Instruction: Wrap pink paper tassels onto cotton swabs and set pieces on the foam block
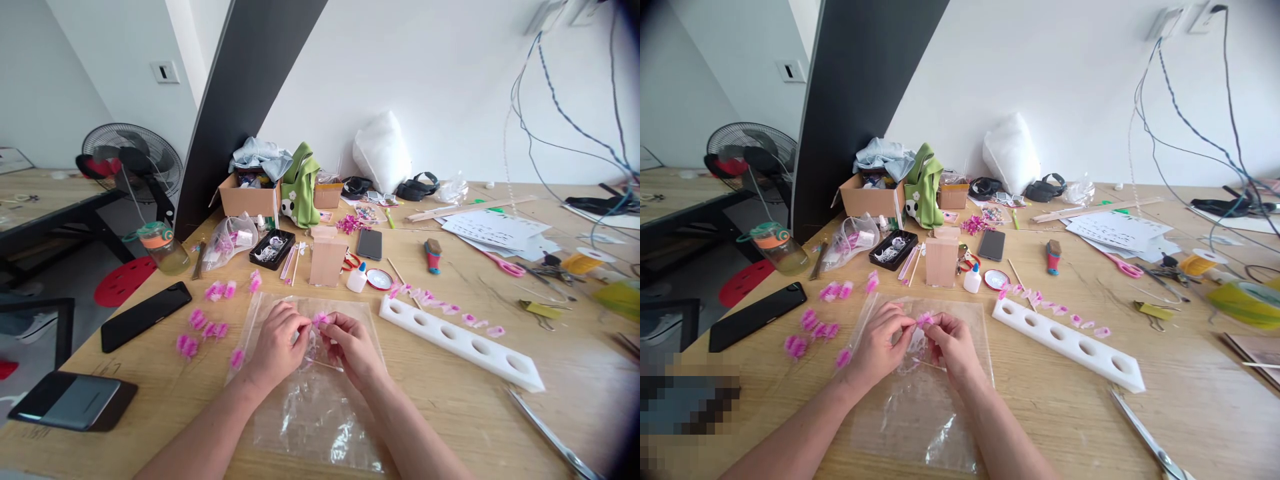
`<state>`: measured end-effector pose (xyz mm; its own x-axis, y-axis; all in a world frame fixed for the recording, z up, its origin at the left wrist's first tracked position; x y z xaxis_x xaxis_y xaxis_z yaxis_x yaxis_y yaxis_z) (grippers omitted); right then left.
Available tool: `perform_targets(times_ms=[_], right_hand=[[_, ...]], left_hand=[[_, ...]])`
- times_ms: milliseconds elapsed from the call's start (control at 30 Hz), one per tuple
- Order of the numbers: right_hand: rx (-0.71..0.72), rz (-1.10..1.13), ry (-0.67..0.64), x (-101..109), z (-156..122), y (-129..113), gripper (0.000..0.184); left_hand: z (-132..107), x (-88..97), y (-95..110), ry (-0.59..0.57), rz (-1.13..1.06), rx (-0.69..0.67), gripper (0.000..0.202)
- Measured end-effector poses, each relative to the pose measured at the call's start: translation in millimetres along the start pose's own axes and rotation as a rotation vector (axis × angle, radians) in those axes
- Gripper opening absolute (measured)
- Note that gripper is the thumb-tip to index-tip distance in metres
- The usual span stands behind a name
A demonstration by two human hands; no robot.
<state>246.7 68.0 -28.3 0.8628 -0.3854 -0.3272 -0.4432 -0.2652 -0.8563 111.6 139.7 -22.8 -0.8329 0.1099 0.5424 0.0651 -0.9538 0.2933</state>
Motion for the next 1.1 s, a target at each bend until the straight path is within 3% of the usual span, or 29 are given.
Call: perform_targets(times_ms=[667,1100], right_hand=[[-0.055,0.001,-0.004,0.6,0.0,2.2,0.041],[-0.056,0.045,0.058,1.4,-1.4,-0.4,0.030]], left_hand=[[0.6,0.1,-0.4,0.003,0.021,-0.009,0.016],[0.3,0.6,-2.5,0.011,0.004,0.032,0.018]])
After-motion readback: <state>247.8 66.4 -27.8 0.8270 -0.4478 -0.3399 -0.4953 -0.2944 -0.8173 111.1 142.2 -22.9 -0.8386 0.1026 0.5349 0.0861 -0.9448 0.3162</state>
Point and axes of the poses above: each hand's wrist, its own z-axis towards the middle knuckle, its own x-axis out of the back of the hand, y = z × x, the point moved 1 cm from there along z, towards the middle knuckle, and after that the axes turned 9 degrees about -x, right-handed, at the moved point
